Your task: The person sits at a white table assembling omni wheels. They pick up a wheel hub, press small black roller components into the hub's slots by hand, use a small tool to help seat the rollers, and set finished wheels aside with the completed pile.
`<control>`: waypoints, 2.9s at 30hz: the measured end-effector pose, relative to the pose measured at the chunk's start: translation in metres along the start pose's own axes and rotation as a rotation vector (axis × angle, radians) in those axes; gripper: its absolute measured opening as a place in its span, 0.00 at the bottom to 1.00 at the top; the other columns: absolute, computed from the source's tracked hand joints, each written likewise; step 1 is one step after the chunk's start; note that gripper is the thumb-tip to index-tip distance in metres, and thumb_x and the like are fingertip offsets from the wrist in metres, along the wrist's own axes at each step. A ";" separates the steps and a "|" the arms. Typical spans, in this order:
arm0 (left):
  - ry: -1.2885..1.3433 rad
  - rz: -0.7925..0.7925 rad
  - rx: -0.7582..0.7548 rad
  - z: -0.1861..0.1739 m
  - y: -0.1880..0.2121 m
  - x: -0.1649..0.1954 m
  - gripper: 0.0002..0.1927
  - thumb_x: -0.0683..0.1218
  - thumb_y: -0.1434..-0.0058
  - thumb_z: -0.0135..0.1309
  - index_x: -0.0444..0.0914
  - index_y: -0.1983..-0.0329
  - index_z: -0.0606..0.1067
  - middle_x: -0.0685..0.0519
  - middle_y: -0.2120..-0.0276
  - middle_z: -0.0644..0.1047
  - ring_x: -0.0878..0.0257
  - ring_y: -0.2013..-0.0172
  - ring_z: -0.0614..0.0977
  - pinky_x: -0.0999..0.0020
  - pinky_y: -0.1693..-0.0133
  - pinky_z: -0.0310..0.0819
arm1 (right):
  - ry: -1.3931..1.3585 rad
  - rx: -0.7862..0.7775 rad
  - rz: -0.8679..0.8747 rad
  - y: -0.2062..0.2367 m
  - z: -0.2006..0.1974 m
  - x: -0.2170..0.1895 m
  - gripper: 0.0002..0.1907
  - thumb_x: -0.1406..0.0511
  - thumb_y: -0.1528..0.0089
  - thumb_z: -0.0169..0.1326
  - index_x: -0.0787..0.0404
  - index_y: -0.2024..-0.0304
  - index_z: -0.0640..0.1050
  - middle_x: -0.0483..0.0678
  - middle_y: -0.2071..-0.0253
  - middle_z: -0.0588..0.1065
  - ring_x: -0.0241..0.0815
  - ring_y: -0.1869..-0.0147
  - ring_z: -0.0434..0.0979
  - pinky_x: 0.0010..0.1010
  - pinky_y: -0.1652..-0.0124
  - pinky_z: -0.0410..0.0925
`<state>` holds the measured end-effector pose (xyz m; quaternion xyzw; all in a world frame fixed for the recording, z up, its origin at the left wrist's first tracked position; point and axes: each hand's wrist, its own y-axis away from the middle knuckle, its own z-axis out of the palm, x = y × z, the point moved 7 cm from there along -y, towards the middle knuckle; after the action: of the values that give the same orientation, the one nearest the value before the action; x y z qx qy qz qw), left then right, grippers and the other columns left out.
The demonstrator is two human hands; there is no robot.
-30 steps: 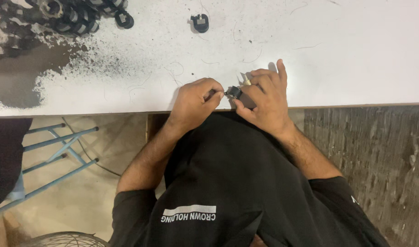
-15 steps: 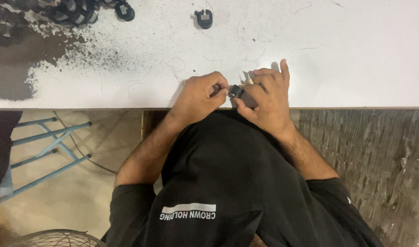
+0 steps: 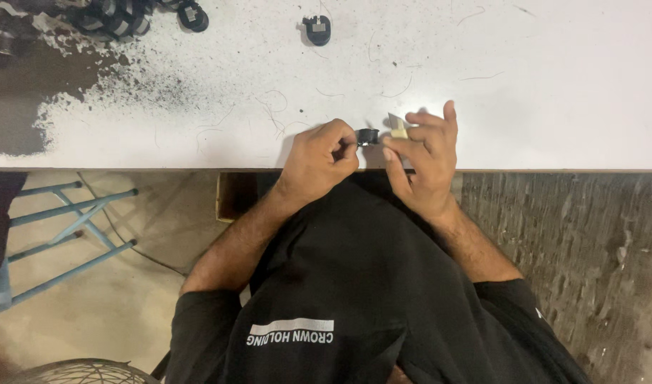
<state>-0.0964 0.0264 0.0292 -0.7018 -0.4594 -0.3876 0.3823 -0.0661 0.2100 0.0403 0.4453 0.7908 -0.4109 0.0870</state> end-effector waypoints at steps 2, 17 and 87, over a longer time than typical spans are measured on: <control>-0.005 0.000 0.002 0.002 0.000 -0.002 0.07 0.37 0.41 0.60 0.36 0.65 0.72 0.52 0.72 0.77 0.65 0.72 0.79 0.68 0.71 0.73 | -0.088 0.039 -0.018 0.008 0.001 -0.004 0.12 0.74 0.37 0.62 0.61 0.52 0.77 0.51 0.56 0.72 0.53 0.39 0.77 0.60 0.23 0.51; -0.062 0.067 0.088 0.004 0.002 -0.004 0.08 0.36 0.42 0.59 0.37 0.64 0.71 0.52 0.71 0.77 0.58 0.70 0.80 0.63 0.68 0.76 | -0.202 0.013 -0.037 0.010 0.022 -0.014 0.17 0.77 0.43 0.63 0.63 0.55 0.74 0.51 0.62 0.77 0.54 0.43 0.80 0.59 0.29 0.60; -0.576 0.464 -0.041 0.006 0.002 0.037 0.13 0.42 0.39 0.62 0.41 0.51 0.79 0.51 0.38 0.72 0.53 0.35 0.72 0.56 0.41 0.70 | 0.126 -0.228 0.096 -0.014 0.010 -0.006 0.22 0.63 0.44 0.71 0.61 0.49 0.80 0.51 0.53 0.68 0.56 0.37 0.67 0.68 0.27 0.45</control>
<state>-0.0834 0.0444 0.0596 -0.8752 -0.3688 -0.0864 0.3010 -0.0759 0.1955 0.0445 0.4947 0.8141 -0.2848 0.1066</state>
